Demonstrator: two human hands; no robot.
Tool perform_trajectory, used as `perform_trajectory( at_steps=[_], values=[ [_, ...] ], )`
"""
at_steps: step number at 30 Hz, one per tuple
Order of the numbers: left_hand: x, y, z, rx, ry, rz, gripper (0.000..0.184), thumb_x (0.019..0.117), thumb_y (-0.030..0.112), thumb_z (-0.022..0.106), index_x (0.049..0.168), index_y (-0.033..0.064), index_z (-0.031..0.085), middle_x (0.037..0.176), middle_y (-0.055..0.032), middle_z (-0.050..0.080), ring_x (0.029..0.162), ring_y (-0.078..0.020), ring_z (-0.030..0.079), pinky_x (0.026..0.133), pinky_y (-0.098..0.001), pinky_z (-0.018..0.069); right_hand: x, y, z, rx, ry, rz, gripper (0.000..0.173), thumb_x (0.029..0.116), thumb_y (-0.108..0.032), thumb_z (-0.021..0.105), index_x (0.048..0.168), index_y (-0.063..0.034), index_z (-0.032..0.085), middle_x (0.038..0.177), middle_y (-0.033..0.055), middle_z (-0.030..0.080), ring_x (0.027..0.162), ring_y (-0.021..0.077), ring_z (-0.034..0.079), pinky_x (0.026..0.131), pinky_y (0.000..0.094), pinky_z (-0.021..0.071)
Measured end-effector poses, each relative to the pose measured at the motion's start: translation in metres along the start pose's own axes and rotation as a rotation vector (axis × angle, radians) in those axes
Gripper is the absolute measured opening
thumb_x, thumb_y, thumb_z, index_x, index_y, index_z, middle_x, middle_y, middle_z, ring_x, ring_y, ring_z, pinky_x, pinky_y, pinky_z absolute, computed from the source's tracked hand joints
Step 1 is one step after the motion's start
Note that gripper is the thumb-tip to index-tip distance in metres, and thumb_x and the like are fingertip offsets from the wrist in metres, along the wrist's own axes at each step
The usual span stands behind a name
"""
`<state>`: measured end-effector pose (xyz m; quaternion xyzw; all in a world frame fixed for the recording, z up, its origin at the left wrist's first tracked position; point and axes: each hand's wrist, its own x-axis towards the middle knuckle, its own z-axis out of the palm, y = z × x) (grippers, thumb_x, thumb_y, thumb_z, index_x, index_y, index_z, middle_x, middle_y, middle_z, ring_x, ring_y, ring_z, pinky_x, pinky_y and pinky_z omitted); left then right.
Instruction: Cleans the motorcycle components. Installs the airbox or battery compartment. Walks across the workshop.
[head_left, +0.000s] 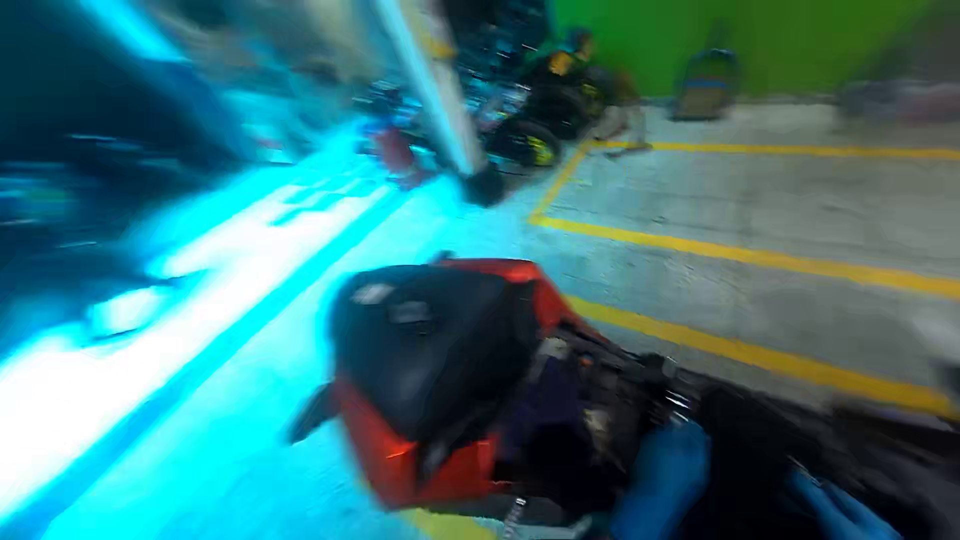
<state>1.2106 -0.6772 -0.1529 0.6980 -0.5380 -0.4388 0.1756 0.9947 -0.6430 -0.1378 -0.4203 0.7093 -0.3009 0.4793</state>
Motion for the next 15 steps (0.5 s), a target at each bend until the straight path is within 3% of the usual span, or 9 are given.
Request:
perform_trajectory(
  at_steps=[2,4,8,11,15],
  values=[
    [0.017,-0.001,-0.006,0.108,-0.193,-0.092,0.042,0.1057,0.037,0.047,0.136,0.0132,0.065,0.132,-0.0095,0.067,0.124,-0.0248,0.064,0.107,-0.0504,0.0492,0.02,0.014,0.008,-0.095,0.04,0.105,0.03,0.1001,-0.036,0.062,0.104,-0.0094,0.076,0.09,0.0037,0.076,0.08,0.0169,0.072,0.075,0.0429,0.0603],
    [0.03,-0.002,-0.002,0.197,-0.25,-0.079,0.04,0.1059,0.036,0.048,0.134,0.012,0.065,0.13,-0.0114,0.068,0.122,-0.0276,0.064,0.106,-0.0535,0.0491,0.036,0.029,0.008,-0.143,0.042,0.188,0.031,0.1005,-0.038,0.061,0.1,-0.0107,0.076,0.086,0.0036,0.075,0.076,0.0174,0.071,0.073,0.0434,0.0592],
    [0.042,0.006,0.011,0.279,-0.176,-0.033,0.04,0.1044,0.033,0.052,0.135,0.0086,0.062,0.129,-0.0139,0.067,0.119,-0.0297,0.065,0.104,-0.0532,0.0497,0.052,0.035,0.002,-0.284,0.015,0.27,0.04,0.1001,-0.047,0.056,0.104,-0.0131,0.076,0.096,0.0074,0.074,0.091,0.024,0.07,0.085,0.053,0.0538],
    [0.048,0.014,0.018,0.362,-0.119,0.01,0.053,0.0995,0.036,0.06,0.146,0.0097,0.055,0.143,-0.0182,0.057,0.13,-0.0356,0.056,0.109,-0.0536,0.0449,0.058,0.029,0.001,-0.369,-0.024,0.314,0.044,0.1019,-0.05,0.052,0.109,-0.0132,0.075,0.104,0.0092,0.073,0.1,0.0262,0.069,0.09,0.054,0.0519],
    [0.052,0.02,0.028,0.448,-0.141,0.025,0.063,0.0968,0.037,0.064,0.152,0.0115,0.048,0.149,-0.0212,0.049,0.133,-0.0395,0.053,0.109,-0.0543,0.0444,0.07,0.019,-0.003,-0.473,-0.118,0.387,0.048,0.103,-0.052,0.048,0.117,-0.0136,0.073,0.117,0.0109,0.072,0.113,0.0286,0.066,0.098,0.0554,0.0488]
  ],
)
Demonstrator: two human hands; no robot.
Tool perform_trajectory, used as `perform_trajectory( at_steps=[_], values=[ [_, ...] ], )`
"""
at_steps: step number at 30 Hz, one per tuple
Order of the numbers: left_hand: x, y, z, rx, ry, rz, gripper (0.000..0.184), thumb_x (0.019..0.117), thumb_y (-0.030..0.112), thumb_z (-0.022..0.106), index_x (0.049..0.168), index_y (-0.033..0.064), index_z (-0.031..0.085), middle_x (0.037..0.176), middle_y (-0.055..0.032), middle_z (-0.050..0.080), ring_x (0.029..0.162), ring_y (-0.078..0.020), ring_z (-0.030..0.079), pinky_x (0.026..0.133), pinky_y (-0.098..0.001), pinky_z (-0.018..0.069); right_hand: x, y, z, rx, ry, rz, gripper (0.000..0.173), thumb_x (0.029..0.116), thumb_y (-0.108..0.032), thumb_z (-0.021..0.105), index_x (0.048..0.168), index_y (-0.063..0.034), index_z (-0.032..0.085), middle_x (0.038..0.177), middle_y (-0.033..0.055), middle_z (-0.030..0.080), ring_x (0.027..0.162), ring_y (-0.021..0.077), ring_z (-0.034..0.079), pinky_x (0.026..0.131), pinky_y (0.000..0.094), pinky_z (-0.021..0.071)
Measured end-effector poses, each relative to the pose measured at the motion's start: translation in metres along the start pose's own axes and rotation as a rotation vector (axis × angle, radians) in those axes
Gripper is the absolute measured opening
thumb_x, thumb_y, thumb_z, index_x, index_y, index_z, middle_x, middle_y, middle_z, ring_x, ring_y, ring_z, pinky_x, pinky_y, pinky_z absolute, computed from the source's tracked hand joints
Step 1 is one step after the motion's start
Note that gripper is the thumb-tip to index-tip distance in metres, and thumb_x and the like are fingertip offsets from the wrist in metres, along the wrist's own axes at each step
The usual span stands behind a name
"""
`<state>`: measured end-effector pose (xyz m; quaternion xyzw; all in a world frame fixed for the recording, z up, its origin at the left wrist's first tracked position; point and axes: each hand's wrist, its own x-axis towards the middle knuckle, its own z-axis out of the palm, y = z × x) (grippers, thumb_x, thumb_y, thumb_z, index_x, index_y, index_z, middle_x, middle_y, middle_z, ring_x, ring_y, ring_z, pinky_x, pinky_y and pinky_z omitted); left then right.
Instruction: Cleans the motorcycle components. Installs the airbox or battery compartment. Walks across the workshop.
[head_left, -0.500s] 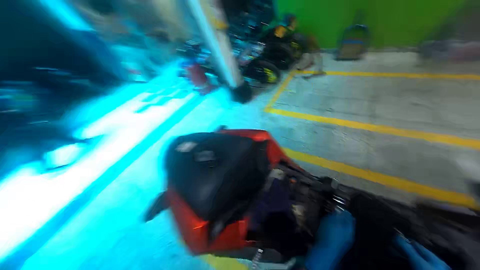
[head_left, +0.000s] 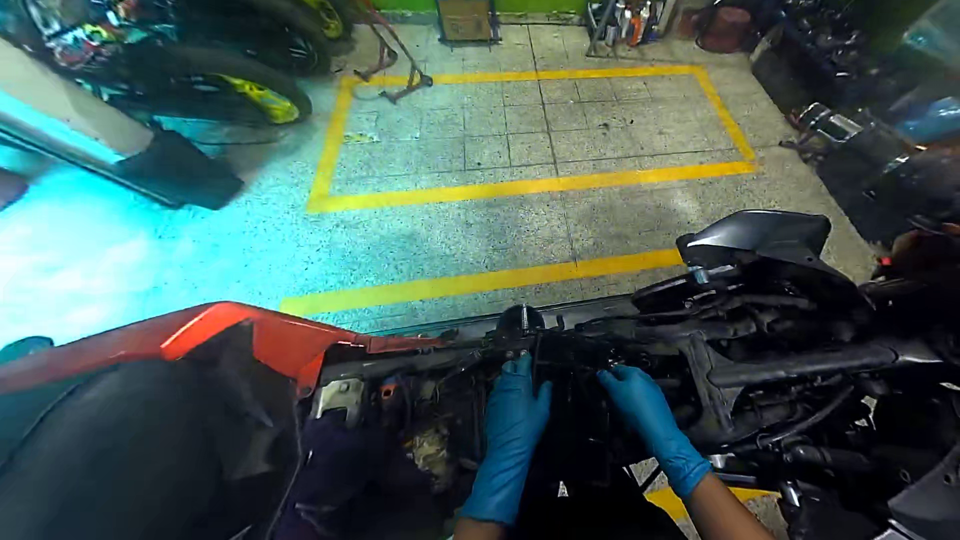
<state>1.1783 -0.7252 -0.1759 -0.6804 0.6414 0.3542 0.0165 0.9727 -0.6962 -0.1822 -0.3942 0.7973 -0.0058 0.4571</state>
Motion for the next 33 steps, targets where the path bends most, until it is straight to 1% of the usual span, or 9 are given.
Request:
perform_trajectory(
  at_steps=[5,10,16,18,20,22,25,29,33],
  values=[
    [-0.008,-0.004,0.013,0.005,0.038,0.083,0.064,0.0936,0.032,0.068,0.151,0.0098,0.05,0.147,-0.0216,0.051,0.133,-0.0406,0.052,0.11,-0.052,0.0442,0.007,0.0,-0.007,-0.071,-0.011,0.049,0.048,0.1034,-0.052,0.047,0.121,-0.0156,0.072,0.122,0.0103,0.071,0.115,0.0293,0.066,0.097,0.0561,0.0488],
    [-0.008,-0.01,0.021,-0.117,0.127,0.108,0.058,0.0956,0.012,0.061,0.151,0.0035,0.048,0.146,-0.0259,0.051,0.135,-0.0428,0.05,0.114,-0.0506,0.0401,0.013,-0.006,-0.006,-0.016,-0.045,0.06,0.062,0.1009,-0.059,0.05,0.142,-0.0133,0.059,0.138,0.0149,0.063,0.128,0.0317,0.059,0.106,0.0558,0.0451],
    [-0.006,-0.014,0.007,-0.614,-0.065,-0.085,0.071,0.0967,0.024,0.067,0.157,0.0038,0.035,0.153,-0.0215,0.046,0.137,-0.0313,0.049,0.113,-0.0454,0.043,0.01,-0.017,-0.008,0.317,-0.028,0.034,0.059,0.0975,-0.053,0.063,0.132,-0.0059,0.063,0.119,0.0188,0.066,0.1,0.029,0.064,0.085,0.0489,0.0513],
    [-0.008,-0.017,0.002,-0.831,-0.091,-0.155,0.07,0.0955,0.031,0.072,0.152,0.0023,0.042,0.14,-0.0199,0.056,0.119,-0.0259,0.059,0.098,-0.0425,0.0504,0.002,-0.02,-0.01,0.423,-0.032,0.004,0.056,0.0971,-0.048,0.066,0.131,-0.0041,0.062,0.108,0.0161,0.067,0.085,0.0225,0.062,0.073,0.0411,0.051],
    [-0.011,-0.022,-0.006,-1.036,-0.086,-0.177,0.052,0.0974,0.031,0.07,0.137,0.0001,0.055,0.117,-0.0149,0.065,0.094,-0.0168,0.061,0.08,-0.0343,0.0513,-0.008,-0.018,-0.013,0.519,-0.086,-0.063,0.051,0.0975,-0.045,0.067,0.131,-0.0059,0.063,0.095,0.0096,0.066,0.068,0.0135,0.056,0.059,0.0314,0.0458],
    [-0.019,-0.025,-0.02,-1.161,-0.111,-0.117,0.041,0.0974,0.025,0.069,0.128,-0.0009,0.06,0.112,-0.0121,0.069,0.097,-0.0143,0.066,0.085,-0.0325,0.0545,-0.023,-0.017,-0.016,0.611,-0.165,-0.146,0.041,0.0996,-0.037,0.065,0.127,-0.007,0.064,0.088,0.0038,0.066,0.058,0.0072,0.05,0.051,0.0243,0.0401],
    [-0.046,-0.019,-0.038,-1.267,-0.107,0.021,0.057,0.0876,0.012,0.078,0.137,-0.0023,0.054,0.121,-0.0117,0.07,0.11,-0.0149,0.068,0.097,-0.0317,0.0569,-0.057,-0.02,-0.021,0.706,-0.209,-0.269,0.028,0.0986,-0.026,0.064,0.12,-0.0075,0.064,0.085,0.0001,0.066,0.054,0.004,0.049,0.047,0.0204,0.039],
    [-0.089,-0.009,-0.059,-1.327,-0.126,0.156,0.065,0.0763,0.004,0.085,0.132,-0.0045,0.053,0.114,-0.012,0.073,0.106,-0.0193,0.071,0.096,-0.0357,0.0599,-0.098,-0.028,-0.028,0.711,-0.139,-0.385,0.031,0.0947,-0.026,0.066,0.12,-0.0085,0.065,0.085,-0.0027,0.067,0.053,0.0024,0.048,0.046,0.0191,0.0398],
    [-0.113,-0.003,-0.062,-1.288,0.032,0.217,0.056,0.0732,0.003,0.086,0.122,-0.0044,0.061,0.106,-0.0099,0.075,0.101,-0.0172,0.073,0.091,-0.0332,0.0617,-0.124,-0.026,-0.032,0.695,-0.07,-0.492,0.025,0.0948,-0.025,0.064,0.115,-0.0102,0.065,0.077,-0.0057,0.064,0.049,0.0022,0.047,0.044,0.0189,0.04]
  ],
)
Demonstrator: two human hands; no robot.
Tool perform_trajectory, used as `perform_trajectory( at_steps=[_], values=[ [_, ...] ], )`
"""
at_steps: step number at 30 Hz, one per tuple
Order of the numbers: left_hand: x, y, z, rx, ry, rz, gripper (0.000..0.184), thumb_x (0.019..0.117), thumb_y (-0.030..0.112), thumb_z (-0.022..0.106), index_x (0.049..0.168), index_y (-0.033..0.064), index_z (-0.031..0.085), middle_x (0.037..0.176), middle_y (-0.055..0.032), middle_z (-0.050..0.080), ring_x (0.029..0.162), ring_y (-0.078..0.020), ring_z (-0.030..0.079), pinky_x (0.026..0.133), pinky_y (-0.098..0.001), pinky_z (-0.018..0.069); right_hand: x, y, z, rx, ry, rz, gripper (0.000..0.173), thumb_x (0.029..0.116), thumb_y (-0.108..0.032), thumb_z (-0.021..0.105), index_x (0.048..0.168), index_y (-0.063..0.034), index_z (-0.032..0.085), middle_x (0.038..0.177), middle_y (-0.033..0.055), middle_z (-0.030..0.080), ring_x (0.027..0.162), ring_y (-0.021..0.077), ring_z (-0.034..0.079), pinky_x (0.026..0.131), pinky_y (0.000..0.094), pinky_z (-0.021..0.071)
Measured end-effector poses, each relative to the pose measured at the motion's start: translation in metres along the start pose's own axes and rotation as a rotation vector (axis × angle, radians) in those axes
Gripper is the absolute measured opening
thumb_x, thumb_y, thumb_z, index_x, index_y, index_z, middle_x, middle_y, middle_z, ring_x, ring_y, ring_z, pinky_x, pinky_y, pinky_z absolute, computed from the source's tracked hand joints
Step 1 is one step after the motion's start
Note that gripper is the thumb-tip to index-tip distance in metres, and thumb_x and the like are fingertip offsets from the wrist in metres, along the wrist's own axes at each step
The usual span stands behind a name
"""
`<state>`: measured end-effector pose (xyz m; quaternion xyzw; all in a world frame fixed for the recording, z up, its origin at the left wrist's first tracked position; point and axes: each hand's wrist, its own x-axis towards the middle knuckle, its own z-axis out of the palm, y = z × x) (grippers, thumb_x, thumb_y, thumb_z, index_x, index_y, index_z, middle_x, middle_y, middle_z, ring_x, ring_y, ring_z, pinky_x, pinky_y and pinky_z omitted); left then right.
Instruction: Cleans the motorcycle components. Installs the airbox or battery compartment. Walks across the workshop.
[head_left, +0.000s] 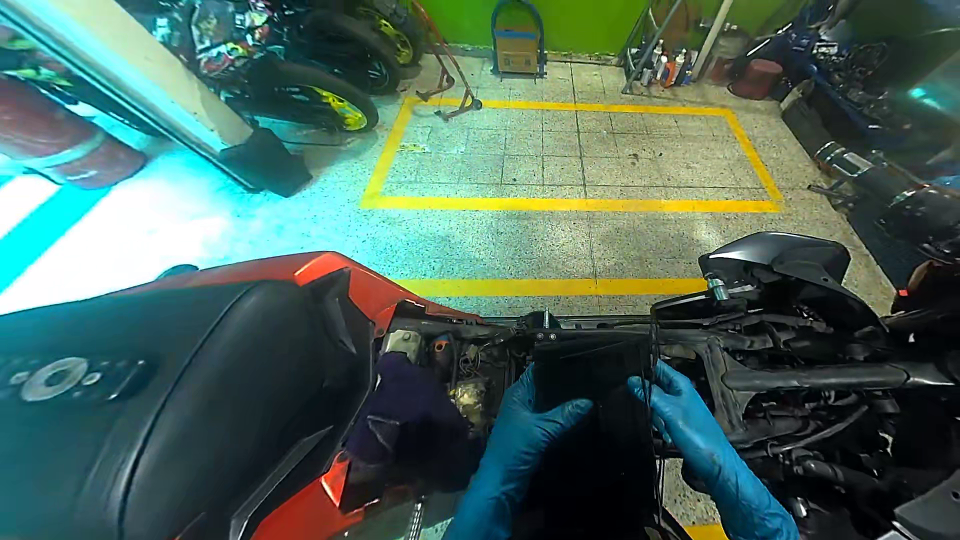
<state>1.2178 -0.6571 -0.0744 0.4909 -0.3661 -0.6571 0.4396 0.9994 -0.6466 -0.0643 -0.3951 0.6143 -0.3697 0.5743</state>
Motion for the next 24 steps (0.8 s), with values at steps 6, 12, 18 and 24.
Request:
perform_trajectory(
  at_steps=[6,12,18,24],
  values=[
    [-0.023,0.006,0.004,-0.028,0.009,0.031,0.04,0.0716,0.001,0.087,0.108,-0.0021,0.07,0.097,-0.0093,0.077,0.091,-0.0169,0.075,0.085,-0.0335,0.0635,-0.022,-0.003,0.006,-0.022,-0.046,-0.116,0.047,0.0843,-0.03,0.081,0.122,-0.0073,0.066,0.107,-0.0014,0.075,0.1,0.006,0.071,0.089,0.0242,0.0592],
    [-0.033,0.008,-0.002,-0.092,-0.078,-0.031,0.038,0.0702,0.004,0.088,0.104,-0.0016,0.071,0.094,-0.0121,0.077,0.087,-0.0198,0.075,0.081,-0.0363,0.0641,-0.04,0.0,0.014,0.026,0.003,-0.235,0.032,0.0848,-0.02,0.082,0.112,-0.0074,0.071,0.1,-0.0034,0.077,0.097,0.0033,0.072,0.089,0.0222,0.0597],
    [-0.056,0.015,0.003,-0.137,-0.176,0.007,0.039,0.069,0.0,0.087,0.104,0.0045,0.071,0.096,-0.0056,0.078,0.088,-0.016,0.075,0.082,-0.0355,0.0639,-0.061,-0.003,0.002,0.068,-0.138,-0.254,0.042,0.0831,-0.024,0.084,0.119,-0.0093,0.067,0.107,-0.0059,0.075,0.102,0.002,0.07,0.093,0.0232,0.0582],
    [-0.052,0.018,0.014,-0.03,-0.111,0.01,0.033,0.0742,-0.002,0.083,0.104,0.0,0.07,0.094,-0.0072,0.077,0.088,-0.0158,0.075,0.082,-0.0341,0.0642,-0.062,-0.003,0.002,0.035,-0.003,-0.312,0.032,0.0808,-0.019,0.086,0.109,-0.0092,0.074,0.101,-0.0041,0.077,0.097,0.0037,0.072,0.09,0.0234,0.06]
  ],
)
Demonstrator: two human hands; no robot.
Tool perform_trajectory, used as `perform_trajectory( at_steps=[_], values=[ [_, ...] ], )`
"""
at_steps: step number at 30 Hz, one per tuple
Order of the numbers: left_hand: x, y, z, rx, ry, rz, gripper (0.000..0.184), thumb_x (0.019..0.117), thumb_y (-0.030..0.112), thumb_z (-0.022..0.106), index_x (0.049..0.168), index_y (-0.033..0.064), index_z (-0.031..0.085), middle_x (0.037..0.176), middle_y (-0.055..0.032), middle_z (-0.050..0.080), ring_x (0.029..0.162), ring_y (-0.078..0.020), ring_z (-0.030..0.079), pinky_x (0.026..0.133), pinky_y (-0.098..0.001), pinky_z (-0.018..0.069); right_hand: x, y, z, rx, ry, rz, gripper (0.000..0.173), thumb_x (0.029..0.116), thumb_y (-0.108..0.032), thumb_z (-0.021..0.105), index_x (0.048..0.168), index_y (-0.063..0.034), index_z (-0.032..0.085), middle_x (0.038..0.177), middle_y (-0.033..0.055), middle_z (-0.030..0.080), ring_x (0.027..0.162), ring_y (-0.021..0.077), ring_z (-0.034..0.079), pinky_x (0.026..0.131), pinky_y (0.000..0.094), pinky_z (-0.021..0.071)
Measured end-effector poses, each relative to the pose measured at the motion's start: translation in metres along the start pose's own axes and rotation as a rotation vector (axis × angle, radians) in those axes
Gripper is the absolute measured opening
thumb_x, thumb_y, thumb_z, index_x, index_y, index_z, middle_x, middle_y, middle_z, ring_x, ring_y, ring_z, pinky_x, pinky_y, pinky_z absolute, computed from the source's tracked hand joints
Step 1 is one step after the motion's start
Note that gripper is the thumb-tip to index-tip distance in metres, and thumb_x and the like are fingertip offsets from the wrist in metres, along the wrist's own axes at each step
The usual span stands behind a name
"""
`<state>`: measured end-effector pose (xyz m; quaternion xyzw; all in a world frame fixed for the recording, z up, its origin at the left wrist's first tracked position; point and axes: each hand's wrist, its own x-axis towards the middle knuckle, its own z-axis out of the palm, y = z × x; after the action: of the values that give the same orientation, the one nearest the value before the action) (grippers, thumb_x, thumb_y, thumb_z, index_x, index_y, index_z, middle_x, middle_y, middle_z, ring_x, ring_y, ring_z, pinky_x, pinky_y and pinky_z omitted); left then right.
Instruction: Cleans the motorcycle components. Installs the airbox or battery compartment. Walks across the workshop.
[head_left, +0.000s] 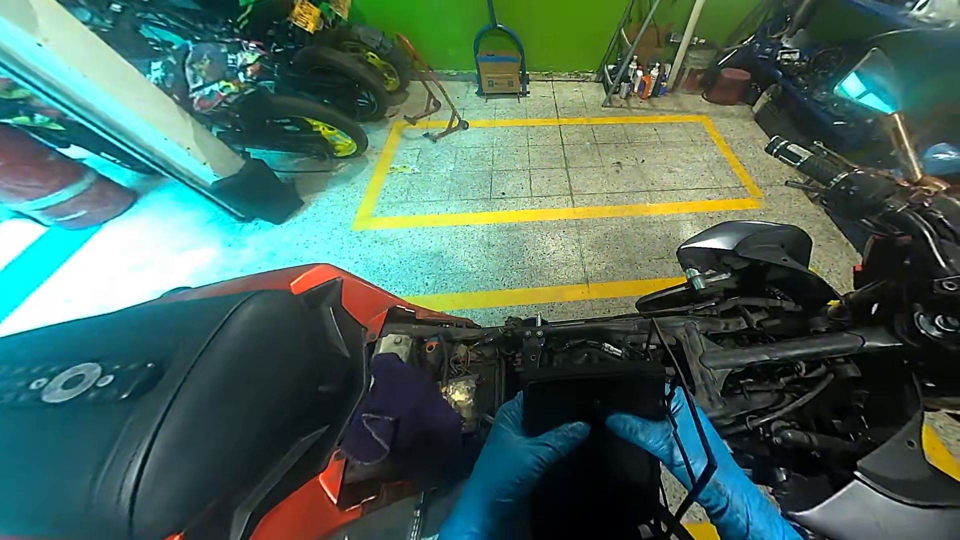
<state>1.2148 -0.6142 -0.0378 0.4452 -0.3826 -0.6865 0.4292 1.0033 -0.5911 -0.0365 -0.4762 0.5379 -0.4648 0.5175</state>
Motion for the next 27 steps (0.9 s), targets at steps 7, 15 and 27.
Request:
perform_trajectory(
  at_steps=[7,15,27],
  values=[
    [-0.002,0.001,-0.004,-0.109,-0.119,0.008,0.035,0.0682,-0.004,0.086,0.1,0.0065,0.075,0.093,-0.0049,0.078,0.087,-0.0147,0.075,0.083,-0.0348,0.0636,-0.006,-0.009,-0.01,0.007,-0.093,-0.055,0.042,0.0788,-0.022,0.088,0.115,-0.0111,0.07,0.106,-0.0088,0.076,0.102,0.0004,0.07,0.094,0.0226,0.0584],
    [0.012,0.015,-0.028,-0.362,-0.158,-0.139,0.089,0.0872,0.084,0.041,0.128,0.0098,0.067,0.12,-0.0079,0.073,0.111,-0.0181,0.07,0.094,-0.0384,0.0577,-0.013,-0.033,-0.023,-1.013,-0.134,-1.142,0.03,0.108,-0.019,0.045,0.126,-0.0271,0.066,0.126,-0.0068,0.071,0.077,0.0141,0.059,0.078,0.0321,0.0402],
    [0.026,0.014,-0.033,-0.072,0.011,-0.198,0.038,0.0844,0.007,0.068,0.122,0.0004,0.061,0.098,-0.0105,0.075,0.088,-0.0181,0.074,0.08,-0.0366,0.0633,-0.015,-0.055,-0.076,-1.484,-0.382,-0.749,0.024,0.0957,-0.003,0.058,0.105,-0.0181,0.075,0.13,0.0041,0.071,0.083,0.0289,0.071,0.078,0.0506,0.0542]
  ],
)
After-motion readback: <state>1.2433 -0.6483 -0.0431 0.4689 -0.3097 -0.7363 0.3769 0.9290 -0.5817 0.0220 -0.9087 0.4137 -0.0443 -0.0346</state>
